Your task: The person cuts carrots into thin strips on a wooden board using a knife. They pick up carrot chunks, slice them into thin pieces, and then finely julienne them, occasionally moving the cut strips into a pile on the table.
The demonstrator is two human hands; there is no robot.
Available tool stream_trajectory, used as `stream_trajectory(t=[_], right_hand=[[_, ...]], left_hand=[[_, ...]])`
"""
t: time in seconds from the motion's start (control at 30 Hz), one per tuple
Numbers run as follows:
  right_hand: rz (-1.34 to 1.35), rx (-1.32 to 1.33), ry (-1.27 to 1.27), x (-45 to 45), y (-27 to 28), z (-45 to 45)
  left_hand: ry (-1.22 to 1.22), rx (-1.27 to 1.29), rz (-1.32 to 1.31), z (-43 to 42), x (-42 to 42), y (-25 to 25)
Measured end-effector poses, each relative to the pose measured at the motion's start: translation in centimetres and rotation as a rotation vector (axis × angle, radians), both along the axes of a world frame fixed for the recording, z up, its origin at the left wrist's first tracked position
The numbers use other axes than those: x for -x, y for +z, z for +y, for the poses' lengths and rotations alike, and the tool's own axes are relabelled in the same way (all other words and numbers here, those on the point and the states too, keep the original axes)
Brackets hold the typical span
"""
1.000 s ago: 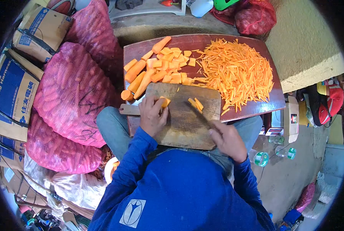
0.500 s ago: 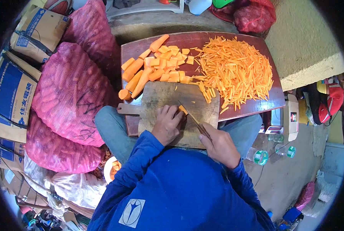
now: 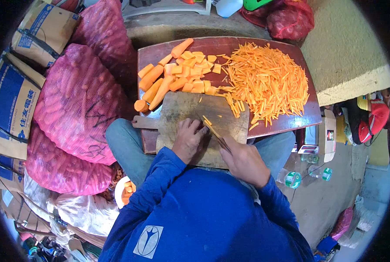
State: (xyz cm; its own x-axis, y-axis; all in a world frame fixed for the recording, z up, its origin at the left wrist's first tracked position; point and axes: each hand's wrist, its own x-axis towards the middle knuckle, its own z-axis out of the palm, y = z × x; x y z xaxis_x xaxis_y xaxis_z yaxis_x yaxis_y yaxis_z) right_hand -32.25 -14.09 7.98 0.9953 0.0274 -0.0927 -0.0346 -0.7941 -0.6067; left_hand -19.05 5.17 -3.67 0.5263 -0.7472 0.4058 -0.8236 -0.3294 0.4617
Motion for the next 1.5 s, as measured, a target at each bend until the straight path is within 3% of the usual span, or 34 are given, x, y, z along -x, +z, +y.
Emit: stream_trajectory(t=[0.1,0.17,0.53,1.07,1.27,1.5], right_hand=[[0.092,0.007,-0.022,0.9,0.2,0.2],[-0.046,-0.009,-0.036,0.2,-1.6,0.4],[0.005,-0.007,-0.028,-0.8,-1.5,0.5],[-0.023,-0.137,-0.036,-0.3,-0.2,0.2],[0.053,-0.071,0.002,-1.9,-1.9,0.3],[0.129,-0.087,-0.020,-0.5,-0.3,0.4]], left_hand=[[0.001,-0.014,0.057,0.0,0.3,1.2],[-0.009,0.001,0.044,0.2,0.1,1.3],[0.009,0.028,0.085,0.5,0.3,1.3],[0.008,-0.004,-0.084,0.8,0.2,1.1],[0.009,-0.004,-0.042,0.8,0.5,1.8],[0.012,0.029,-0.089,0.9,0.6,1.6]])
